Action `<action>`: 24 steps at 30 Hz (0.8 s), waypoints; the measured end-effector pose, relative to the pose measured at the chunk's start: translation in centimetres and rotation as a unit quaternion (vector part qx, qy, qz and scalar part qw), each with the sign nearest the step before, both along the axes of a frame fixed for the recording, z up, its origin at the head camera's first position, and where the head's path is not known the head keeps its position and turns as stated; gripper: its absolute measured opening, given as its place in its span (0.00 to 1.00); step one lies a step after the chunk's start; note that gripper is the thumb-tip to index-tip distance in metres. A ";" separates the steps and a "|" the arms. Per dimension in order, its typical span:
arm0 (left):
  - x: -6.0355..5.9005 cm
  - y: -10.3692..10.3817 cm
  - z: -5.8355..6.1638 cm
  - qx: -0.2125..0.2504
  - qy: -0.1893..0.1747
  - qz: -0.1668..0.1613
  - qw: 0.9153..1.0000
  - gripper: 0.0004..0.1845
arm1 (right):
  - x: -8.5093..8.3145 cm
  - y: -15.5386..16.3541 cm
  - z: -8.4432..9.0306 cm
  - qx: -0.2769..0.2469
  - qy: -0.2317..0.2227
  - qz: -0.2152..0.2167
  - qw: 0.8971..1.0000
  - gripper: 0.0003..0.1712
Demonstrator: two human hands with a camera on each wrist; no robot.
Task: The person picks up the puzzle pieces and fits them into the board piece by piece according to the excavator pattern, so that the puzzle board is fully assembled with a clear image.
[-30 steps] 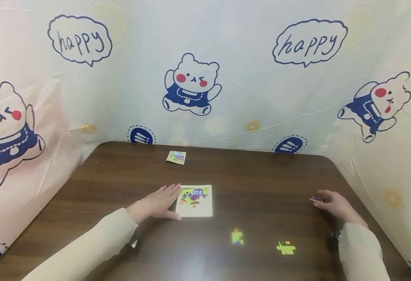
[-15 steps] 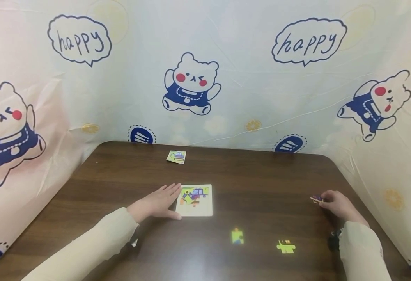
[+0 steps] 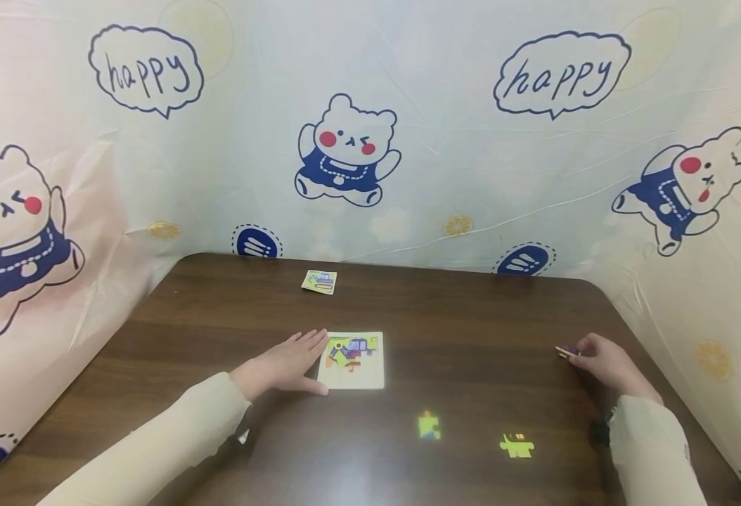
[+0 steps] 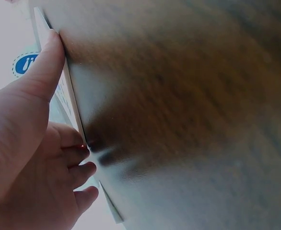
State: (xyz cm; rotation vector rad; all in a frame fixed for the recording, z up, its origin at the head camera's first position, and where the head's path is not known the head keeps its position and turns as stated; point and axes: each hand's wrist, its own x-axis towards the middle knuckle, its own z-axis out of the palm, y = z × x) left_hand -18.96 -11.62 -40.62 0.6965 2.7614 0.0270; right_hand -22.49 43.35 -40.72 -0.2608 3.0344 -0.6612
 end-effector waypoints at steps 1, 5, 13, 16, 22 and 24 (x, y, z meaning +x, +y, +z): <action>0.0 0.0 0.0 0.002 0.000 0.000 1.000 0.52 | -0.1 -0.4 0.1 -0.004 0.004 0.003 1.000 0.15; 0.1 0.0 0.1 0.003 -0.001 0.000 1.000 0.52 | -0.8 -2.7 0.7 -0.018 0.018 0.020 0.999 0.16; 0.2 -0.1 0.2 0.007 0.000 -0.005 1.000 0.52 | -2.1 -8.5 2.3 -0.044 0.050 0.072 0.995 0.14; 0.2 -0.1 0.2 0.009 0.002 -0.005 1.000 0.52 | -2.3 -10.9 3.0 -0.053 0.059 0.095 0.992 0.13; 0.2 0.0 0.2 0.009 0.002 -0.003 1.000 0.52 | -2.2 -15.3 3.6 -0.069 0.067 0.138 0.986 0.12; 0.2 0.0 0.2 0.009 0.002 -0.003 1.000 0.52 | -2.1 -16.6 3.7 -0.074 0.064 0.149 0.984 0.12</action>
